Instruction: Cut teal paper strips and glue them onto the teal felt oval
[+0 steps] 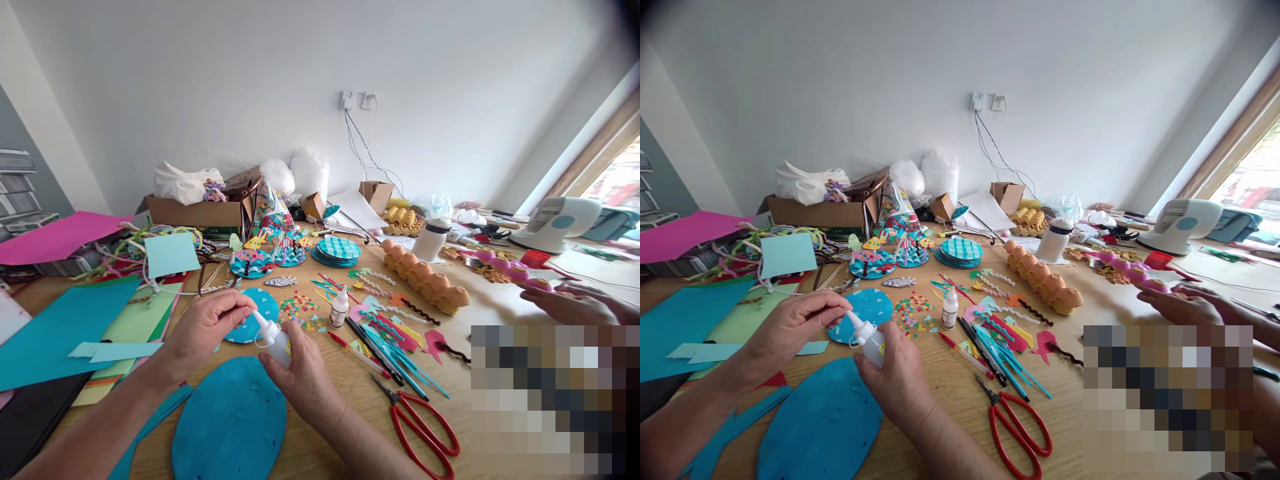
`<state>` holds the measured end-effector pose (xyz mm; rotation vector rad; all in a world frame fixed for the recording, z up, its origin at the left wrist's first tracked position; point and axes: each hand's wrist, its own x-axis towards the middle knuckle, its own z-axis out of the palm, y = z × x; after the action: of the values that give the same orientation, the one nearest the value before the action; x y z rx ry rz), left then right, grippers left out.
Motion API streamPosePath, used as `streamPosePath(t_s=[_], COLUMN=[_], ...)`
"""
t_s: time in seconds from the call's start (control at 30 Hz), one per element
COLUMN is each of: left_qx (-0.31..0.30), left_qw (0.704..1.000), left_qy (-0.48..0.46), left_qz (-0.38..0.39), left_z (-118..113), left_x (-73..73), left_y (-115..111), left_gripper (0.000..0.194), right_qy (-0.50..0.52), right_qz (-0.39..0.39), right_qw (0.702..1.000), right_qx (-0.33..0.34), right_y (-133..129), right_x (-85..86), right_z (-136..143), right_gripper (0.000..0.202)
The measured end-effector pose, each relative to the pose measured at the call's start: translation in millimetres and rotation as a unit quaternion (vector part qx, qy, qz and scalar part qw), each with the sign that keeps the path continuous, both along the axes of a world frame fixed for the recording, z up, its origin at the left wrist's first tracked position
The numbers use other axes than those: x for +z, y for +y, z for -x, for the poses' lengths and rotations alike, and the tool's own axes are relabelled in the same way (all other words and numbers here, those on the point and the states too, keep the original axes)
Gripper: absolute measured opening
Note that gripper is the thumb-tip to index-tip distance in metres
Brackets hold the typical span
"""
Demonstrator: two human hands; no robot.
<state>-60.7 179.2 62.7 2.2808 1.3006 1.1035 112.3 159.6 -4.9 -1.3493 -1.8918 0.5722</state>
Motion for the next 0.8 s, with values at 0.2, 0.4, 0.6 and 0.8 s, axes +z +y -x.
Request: streamPosePath(t_s=[0.2, 0.4, 0.6, 0.8], left_qx=[-0.024, -0.028, -0.012, -0.015], left_qw=[0.995, 0.999, 0.999, 0.999], left_qy=[-0.056, -0.026, -0.030, -0.035], left_qz=[0.082, 0.014, 0.031, 0.027], left_z=[4.9, -1.4, 2.6, 2.8], left_x=[-0.4, 7.2, 5.8, 6.0], left_y=[-0.2, -5.1, -4.3, -5.5], left_gripper=[0.030, 0.014, 0.016, 0.018], right_qy=[0.051, 0.077, 0.099, 0.121], right_qz=[0.025, 0.039, 0.024, 0.016], right_qw=[0.998, 0.995, 0.992, 0.989], right_qx=[0.032, 0.058, 0.076, 0.087], right_y=[-1.2, -3.3, -3.8, -5.5], right_x=[1.9, 1.2, 1.4, 4.6], right_z=[-1.1, -1.5, -3.5, -3.6], right_gripper=[0.028, 0.032, 0.029, 0.026])
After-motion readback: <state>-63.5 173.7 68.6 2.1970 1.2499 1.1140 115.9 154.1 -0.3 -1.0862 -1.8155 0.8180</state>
